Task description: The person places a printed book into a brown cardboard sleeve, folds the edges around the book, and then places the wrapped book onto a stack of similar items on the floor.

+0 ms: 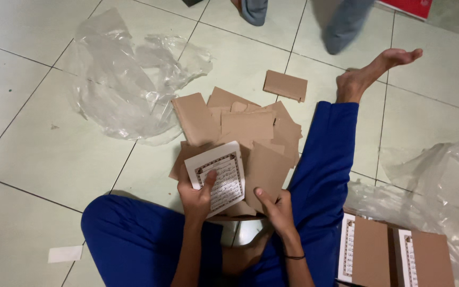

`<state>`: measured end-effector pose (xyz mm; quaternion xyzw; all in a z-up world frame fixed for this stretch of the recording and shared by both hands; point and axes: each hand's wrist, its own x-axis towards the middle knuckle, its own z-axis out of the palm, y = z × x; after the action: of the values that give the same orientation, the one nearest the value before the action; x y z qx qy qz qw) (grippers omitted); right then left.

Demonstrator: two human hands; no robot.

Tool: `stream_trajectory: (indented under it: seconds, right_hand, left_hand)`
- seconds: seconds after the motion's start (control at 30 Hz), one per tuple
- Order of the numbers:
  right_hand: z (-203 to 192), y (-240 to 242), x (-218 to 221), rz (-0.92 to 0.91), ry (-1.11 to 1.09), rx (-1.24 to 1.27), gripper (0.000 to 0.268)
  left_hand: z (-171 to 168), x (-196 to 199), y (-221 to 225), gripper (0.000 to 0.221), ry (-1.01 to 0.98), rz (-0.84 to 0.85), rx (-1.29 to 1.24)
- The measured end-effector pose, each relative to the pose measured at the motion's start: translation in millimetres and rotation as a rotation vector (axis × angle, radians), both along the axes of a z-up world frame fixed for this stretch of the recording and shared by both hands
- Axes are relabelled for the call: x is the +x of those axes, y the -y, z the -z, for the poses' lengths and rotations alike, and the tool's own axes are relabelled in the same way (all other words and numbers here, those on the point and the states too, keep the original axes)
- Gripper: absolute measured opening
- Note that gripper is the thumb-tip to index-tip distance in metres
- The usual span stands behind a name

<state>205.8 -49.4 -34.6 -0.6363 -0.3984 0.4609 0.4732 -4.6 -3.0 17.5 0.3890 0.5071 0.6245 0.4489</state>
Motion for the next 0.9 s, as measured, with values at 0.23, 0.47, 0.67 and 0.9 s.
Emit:
stream_trajectory:
  seconds: [0.23, 0.47, 0.67, 0.9]
  right_hand:
    - [5, -3, 4, 0.034, 0.036, 0.064, 0.045]
    - [10, -6, 4, 0.122, -0.158, 0.016, 0.034]
    - [-44, -12, -7, 0.218, -0.398, -0.01, 0.026]
    - [-8, -11, -2, 0.295, -0.62, -0.082, 0.022]
  left_hand:
    - [50, 4, -3, 0.063, -0.104, -0.003, 0.064]
    - [53, 5, -7, 0.077, -0.088, -0.002, 0.043]
    - [43, 6, -4, 0.07, 0.008, -0.044, 0.059]
    - [49, 0, -3, 0.061, 0.02, -0.058, 0.099]
